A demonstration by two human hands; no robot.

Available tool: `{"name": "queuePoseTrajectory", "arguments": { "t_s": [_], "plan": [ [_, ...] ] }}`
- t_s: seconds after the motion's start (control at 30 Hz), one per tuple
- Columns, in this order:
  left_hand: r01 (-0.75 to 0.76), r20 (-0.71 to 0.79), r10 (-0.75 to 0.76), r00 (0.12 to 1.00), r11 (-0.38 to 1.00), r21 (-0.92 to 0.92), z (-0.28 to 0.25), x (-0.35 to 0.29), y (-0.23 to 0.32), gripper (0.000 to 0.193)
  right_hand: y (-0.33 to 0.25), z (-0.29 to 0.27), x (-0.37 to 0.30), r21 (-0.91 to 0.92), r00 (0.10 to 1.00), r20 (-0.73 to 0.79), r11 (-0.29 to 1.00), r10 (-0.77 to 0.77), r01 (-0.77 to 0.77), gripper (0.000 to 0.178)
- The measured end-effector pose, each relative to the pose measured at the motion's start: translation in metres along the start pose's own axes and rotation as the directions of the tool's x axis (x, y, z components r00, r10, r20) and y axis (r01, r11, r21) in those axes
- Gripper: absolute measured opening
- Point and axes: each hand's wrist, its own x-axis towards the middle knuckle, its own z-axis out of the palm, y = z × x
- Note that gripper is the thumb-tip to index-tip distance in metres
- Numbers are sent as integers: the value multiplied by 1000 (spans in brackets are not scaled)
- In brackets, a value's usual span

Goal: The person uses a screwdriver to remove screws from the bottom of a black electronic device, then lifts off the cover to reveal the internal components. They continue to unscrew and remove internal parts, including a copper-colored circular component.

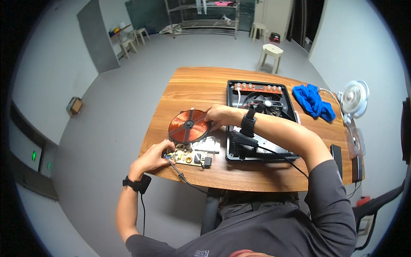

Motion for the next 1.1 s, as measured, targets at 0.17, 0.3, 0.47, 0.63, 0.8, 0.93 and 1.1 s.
{"name": "queuePoseTrajectory", "arguments": {
  "t_s": [0.17, 0.3, 0.47, 0.63, 0.8, 0.93, 1.1],
  "plan": [
    [93, 65, -94, 993, 996, 5, -3, 3, 6, 45, 1, 0, 1, -55, 1000, 5, 998, -29, 30, 19],
    [85, 82, -87, 993, 996, 30, -5, 4, 5, 48, 2, 0, -1, -69, 999, -11, 997, -35, 34, 17],
    [126, 96, -123, 988, 992, -26, -5, 0, 3, 47, -3, 6, -9, -70, 999, -25, 997, -35, 33, 13],
    [-4, -11, 5, 1000, 998, 68, -2, -2, 5, 42, 4, 5, 6, -117, 1000, -11, 993, -28, 26, 10],
    [-66, -57, 81, 995, 969, 237, -4, -6, 1, 40, 21, -10, 25, -58, 993, 64, 993, -102, 106, 11],
    [38, -88, -30, 996, 995, 91, -6, -19, 7, 45, -2, 4, -11, -173, 993, 26, 978, -112, 115, 16],
    [-20, -66, 31, 997, 988, 154, -18, -15, 18, 38, -5, -17, -17, -567, 923, 154, 733, -353, 375, 26]
  ]
}}
